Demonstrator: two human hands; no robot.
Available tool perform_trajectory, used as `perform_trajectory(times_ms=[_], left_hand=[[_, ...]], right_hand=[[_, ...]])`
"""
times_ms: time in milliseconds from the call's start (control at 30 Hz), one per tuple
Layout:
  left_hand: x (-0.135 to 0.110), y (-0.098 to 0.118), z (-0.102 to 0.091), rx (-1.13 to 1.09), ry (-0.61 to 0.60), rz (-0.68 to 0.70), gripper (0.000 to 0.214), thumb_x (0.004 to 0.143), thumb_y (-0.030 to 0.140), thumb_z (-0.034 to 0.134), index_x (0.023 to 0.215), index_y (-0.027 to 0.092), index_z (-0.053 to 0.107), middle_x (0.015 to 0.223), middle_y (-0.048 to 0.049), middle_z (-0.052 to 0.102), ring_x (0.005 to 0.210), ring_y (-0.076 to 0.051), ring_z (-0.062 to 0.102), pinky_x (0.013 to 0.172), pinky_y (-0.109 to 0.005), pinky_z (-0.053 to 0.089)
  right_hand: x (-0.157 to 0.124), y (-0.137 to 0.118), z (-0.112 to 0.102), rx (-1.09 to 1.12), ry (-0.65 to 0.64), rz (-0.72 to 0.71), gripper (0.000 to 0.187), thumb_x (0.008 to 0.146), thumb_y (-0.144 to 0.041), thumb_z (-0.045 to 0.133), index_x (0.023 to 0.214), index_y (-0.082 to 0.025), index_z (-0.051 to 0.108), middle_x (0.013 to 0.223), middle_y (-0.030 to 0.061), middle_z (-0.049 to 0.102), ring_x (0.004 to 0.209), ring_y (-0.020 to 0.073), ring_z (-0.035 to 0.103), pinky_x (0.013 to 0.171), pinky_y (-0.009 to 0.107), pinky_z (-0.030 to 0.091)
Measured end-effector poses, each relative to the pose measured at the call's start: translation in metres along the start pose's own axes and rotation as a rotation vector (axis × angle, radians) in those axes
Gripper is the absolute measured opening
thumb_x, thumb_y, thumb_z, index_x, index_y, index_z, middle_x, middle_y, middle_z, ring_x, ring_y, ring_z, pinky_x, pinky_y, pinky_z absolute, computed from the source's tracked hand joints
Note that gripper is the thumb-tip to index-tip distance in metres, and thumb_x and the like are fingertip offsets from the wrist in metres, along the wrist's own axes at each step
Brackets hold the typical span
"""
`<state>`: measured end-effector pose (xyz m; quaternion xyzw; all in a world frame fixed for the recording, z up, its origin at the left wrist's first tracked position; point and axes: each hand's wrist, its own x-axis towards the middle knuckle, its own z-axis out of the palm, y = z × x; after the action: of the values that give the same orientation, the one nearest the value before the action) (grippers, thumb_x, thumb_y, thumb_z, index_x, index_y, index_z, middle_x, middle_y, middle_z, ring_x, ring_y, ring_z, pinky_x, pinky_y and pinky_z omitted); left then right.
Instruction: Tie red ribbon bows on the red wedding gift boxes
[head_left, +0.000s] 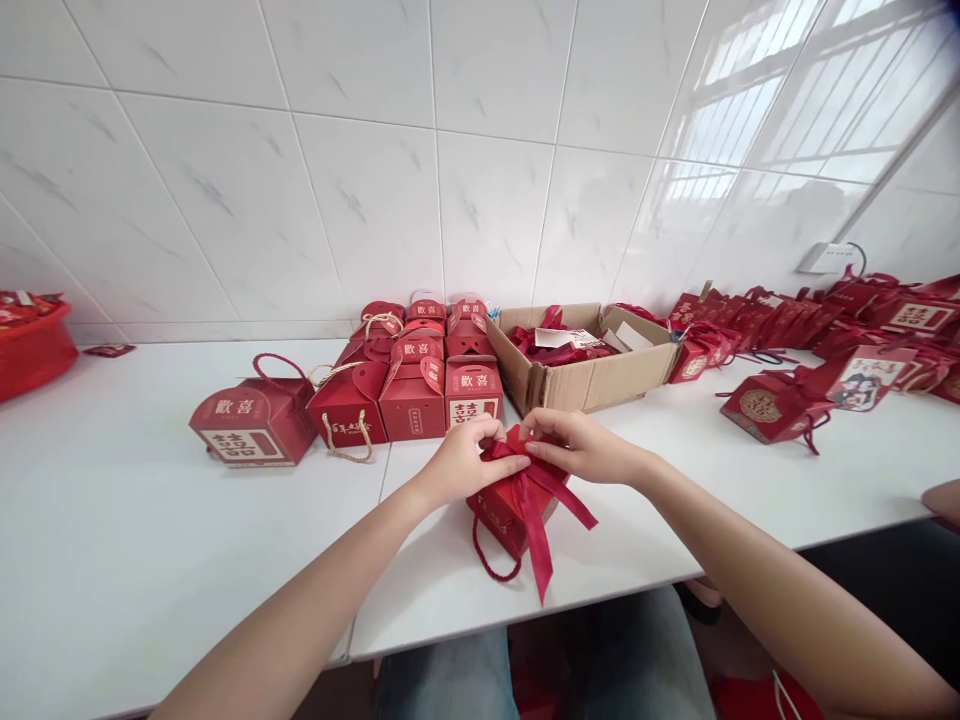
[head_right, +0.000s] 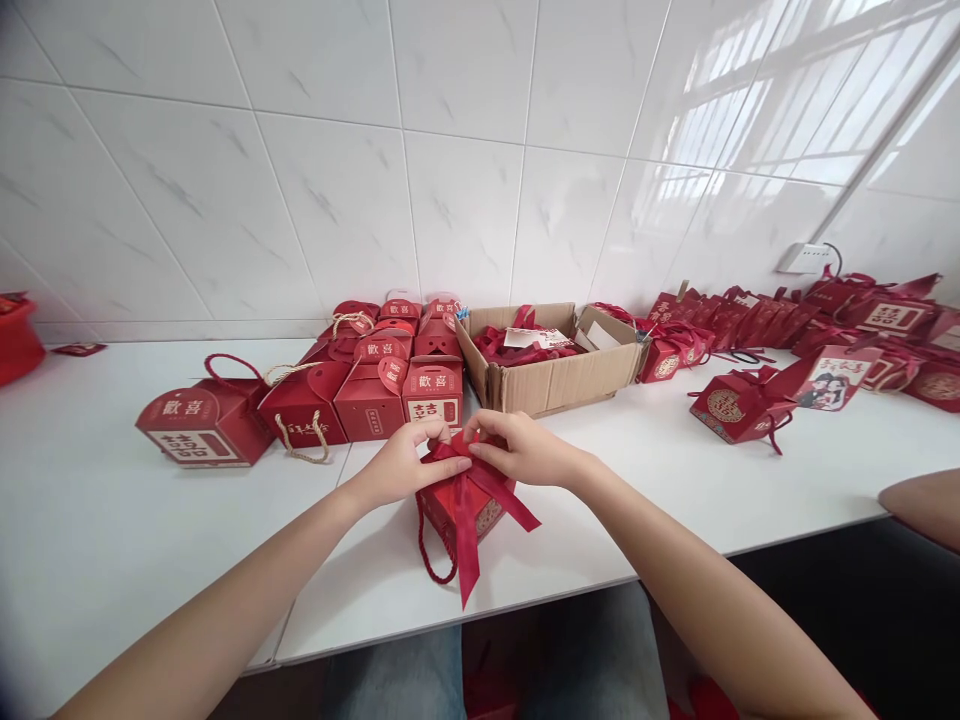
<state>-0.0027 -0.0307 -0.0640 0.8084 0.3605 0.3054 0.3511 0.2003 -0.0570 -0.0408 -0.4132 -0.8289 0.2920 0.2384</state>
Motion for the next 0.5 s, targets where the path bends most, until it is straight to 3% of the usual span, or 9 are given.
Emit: perform_trajectory(times_ms=[233, 500], left_hand=[[-0.0025, 0.0030, -0.0021, -0.002, -0.023, -0.080, 0.047, 0.068, 0.040, 0.070, 0.058, 0.019, 0.030, 0.065, 0.0049, 0.035, 0.064, -0.012, 0.035, 0.061, -0.025, 0.030], [-0.0014, 0.0001, -0.0011, 0.000, -0.030, -0.100, 0.044, 0.065, 0.047, 0.073, 0.059, 0.017, 0.041, 0.071, 0.0033, 0.040, 0.070, -0.014, 0.041, 0.068, -0.027, 0.034]], right_hand=[[0.0011, 0.0119, 0.0015, 0.092, -0.036, -0.028, 0.011, 0.085, -0.017, 0.049, 0.093, -0.019, 0.055, 0.071, -0.0028, 0.056, 0.058, 0.0083, 0.045, 0.052, 0.019, 0.036], [-0.0010, 0.0043, -0.0014, -0.026, -0.055, -0.130, 0.026, 0.082, -0.008, 0.046, 0.088, -0.017, 0.069, 0.079, 0.0008, 0.066, 0.066, 0.0102, 0.054, 0.061, 0.021, 0.042]])
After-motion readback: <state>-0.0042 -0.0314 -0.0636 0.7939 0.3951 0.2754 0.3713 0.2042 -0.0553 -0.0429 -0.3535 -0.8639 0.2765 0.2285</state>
